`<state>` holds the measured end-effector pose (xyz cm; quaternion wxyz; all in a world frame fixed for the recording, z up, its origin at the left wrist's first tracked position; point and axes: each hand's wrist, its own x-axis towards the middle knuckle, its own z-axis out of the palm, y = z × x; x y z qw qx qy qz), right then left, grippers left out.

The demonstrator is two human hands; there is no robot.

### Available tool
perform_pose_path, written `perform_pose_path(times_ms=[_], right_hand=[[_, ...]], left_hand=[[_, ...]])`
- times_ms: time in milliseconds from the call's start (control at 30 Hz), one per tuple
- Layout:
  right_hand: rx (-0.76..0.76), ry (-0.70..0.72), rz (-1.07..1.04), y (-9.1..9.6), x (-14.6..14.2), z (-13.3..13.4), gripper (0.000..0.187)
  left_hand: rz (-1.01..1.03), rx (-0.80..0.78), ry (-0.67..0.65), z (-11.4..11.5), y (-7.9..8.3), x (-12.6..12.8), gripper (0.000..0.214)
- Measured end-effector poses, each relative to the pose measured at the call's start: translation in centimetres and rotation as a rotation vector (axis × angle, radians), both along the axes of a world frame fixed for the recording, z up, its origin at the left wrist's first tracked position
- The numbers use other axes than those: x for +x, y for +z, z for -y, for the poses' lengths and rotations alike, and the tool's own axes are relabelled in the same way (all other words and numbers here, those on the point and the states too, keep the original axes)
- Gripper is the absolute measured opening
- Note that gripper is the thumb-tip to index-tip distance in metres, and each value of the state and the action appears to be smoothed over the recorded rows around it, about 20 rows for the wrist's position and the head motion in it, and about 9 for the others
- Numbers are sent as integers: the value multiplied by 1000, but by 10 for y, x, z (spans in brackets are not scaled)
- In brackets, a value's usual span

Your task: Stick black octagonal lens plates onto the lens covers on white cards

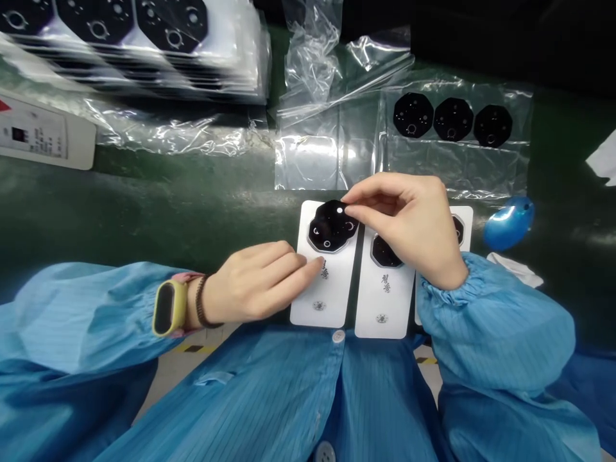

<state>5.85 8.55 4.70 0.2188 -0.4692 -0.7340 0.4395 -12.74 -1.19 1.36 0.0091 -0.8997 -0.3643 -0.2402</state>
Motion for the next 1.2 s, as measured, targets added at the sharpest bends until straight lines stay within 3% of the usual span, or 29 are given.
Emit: perform_pose_path(times_ms=[333, 1200], right_hand=[[-34, 61, 54, -6, -5, 2, 17], [-30, 52, 38, -9, -8, 3, 19]], left_hand=[[-77, 10, 2, 5, 0, 1, 26], [-18, -22, -40, 5, -2, 2, 16]])
